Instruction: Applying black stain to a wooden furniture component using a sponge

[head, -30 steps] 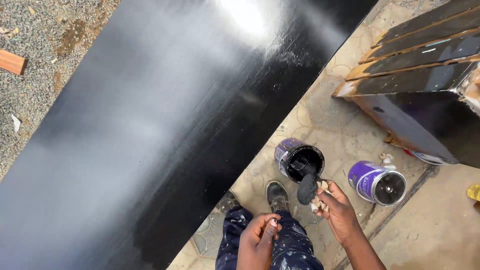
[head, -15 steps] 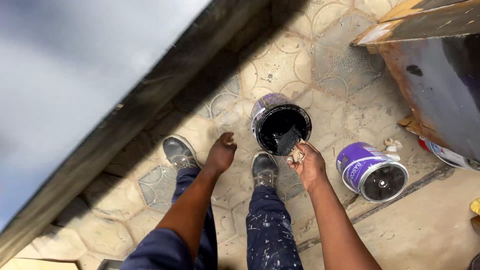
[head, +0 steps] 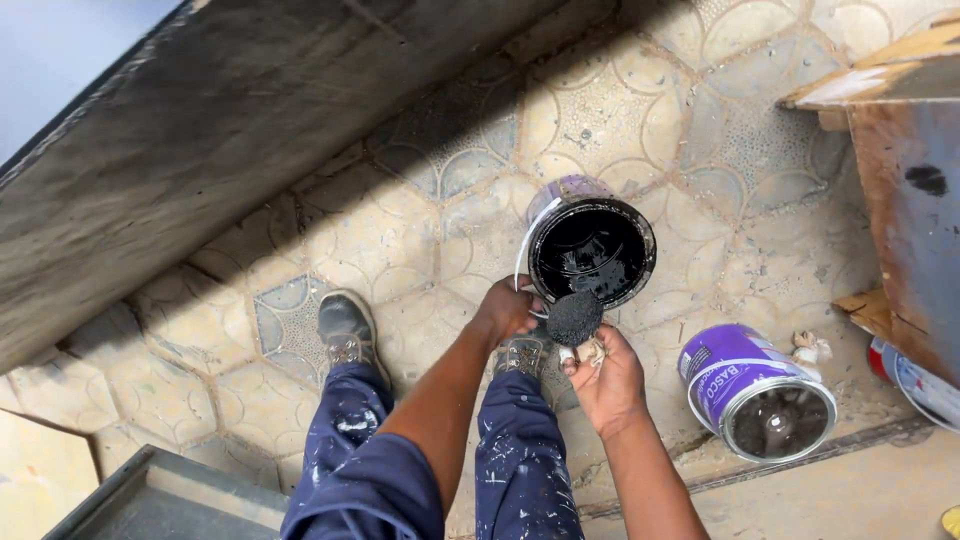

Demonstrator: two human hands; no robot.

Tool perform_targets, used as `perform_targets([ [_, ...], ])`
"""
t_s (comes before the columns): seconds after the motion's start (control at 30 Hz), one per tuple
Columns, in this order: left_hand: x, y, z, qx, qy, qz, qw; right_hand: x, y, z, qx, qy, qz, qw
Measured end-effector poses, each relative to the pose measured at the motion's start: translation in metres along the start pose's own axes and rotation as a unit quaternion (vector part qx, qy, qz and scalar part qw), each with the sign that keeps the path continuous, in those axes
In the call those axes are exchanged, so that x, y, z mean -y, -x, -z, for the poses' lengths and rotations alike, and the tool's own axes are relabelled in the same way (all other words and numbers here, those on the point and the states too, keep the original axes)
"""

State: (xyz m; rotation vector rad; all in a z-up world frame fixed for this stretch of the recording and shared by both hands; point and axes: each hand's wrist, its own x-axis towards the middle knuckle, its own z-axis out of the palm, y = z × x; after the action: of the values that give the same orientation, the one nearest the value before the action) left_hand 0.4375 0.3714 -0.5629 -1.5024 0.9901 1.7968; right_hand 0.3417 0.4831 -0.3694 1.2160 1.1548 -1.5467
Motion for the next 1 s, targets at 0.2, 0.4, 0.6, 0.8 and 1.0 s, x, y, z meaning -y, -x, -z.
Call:
perform_targets([
  [0.2,-0.003,0.064,0.005,-0.012,0.187,-0.046,0.981,-0.017,0.034,-0.023,0.06,0.131,0.054,0.988],
  [0.4,0.024,0.147,0.086,-0.038,0.44,-0.047,0.896,-0.062,0.066,-0.075,0.045,0.276,0.08,0.957],
  [0.6,0.082,0.162,0.197,-0.029,0.449,-0.061,0.891,-0.14,0.062,-0.117,0.1,0.372,0.084,0.919],
  [0.8,0.13,0.166,0.282,-0.047,0.474,-0.064,0.877,-0.227,0.064,-0.17,0.043,0.492,0.066,0.867],
  [1.0,0.178,0.156,0.3,-0.14,0.445,0.02,0.884,-0.295,0.055,-0.195,-0.027,0.609,0.082,0.789],
])
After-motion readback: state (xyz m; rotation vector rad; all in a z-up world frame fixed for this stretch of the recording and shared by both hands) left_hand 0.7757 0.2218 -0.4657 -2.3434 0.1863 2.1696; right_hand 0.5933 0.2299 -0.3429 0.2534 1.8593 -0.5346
